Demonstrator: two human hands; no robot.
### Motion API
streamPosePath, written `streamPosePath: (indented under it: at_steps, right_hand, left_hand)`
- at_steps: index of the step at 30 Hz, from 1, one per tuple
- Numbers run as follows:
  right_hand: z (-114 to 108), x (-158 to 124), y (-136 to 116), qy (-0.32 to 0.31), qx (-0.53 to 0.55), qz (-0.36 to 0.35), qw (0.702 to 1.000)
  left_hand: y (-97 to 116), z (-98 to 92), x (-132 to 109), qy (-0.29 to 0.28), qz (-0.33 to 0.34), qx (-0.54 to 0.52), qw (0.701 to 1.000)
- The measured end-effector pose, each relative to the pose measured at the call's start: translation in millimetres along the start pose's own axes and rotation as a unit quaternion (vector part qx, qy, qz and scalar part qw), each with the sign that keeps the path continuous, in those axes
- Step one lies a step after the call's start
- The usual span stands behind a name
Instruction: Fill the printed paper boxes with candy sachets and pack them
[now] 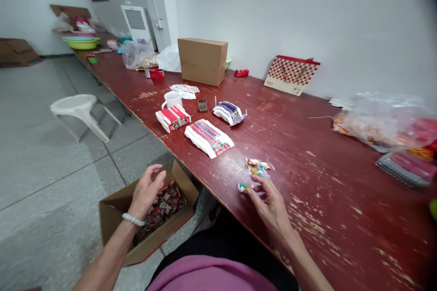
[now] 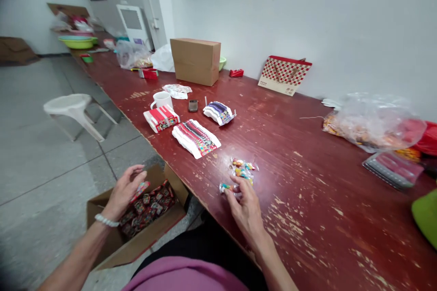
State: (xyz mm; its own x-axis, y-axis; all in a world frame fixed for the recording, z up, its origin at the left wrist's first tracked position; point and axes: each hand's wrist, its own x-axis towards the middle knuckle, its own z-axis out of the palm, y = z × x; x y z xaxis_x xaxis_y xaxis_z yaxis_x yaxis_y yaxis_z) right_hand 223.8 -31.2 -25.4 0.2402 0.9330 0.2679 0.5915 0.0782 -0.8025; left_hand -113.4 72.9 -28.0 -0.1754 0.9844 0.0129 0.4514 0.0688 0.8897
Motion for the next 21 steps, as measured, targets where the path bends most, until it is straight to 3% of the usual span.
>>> streamPosePath:
  at_steps: [2, 4, 6, 9, 11, 16, 21]
  right_hand:
    - [5.3, 15.5, 0.9, -0.006, -0.016, -0.018, 1.0]
    - [15.8, 41.6, -3.7, -0.027, -0.053, -0.021, 0.998]
    - [29.5, 75.8, -9.2, -0.047, -0.107, 0.006, 0.993]
    - [50.9, 126.9, -11.1, -0.046, -0.141, 0.041, 0.988]
    - [63.6, 150.0, -7.5, -0.04, -0.157, 0.072, 0.984]
    - [85.7, 161.8, 2.0, -0.014, -0.169, 0.139, 0.976]
    - [89.3, 157.7, 2.1, 0.041, -0.105, 0.162, 0.98]
  left_hand:
    - [10.1, 16.2, 3.2, -0.01, 0.103, 0.099, 0.99]
    - [31.2, 46.1, 4.6, -0.024, 0.228, 0.165, 0.959]
    - [53.1, 80.2, 8.8, -0.029, 0.305, 0.236, 0.922]
    - [69.9, 121.1, 22.5, -0.034, 0.331, 0.331, 0.883]
    - [68.1, 136.1, 33.1, -0.042, 0.338, 0.358, 0.87]
    - [48.6, 145.9, 44.4, -0.053, 0.34, 0.366, 0.865]
    - [44.7, 149.6, 42.4, -0.056, 0.331, 0.364, 0.869]
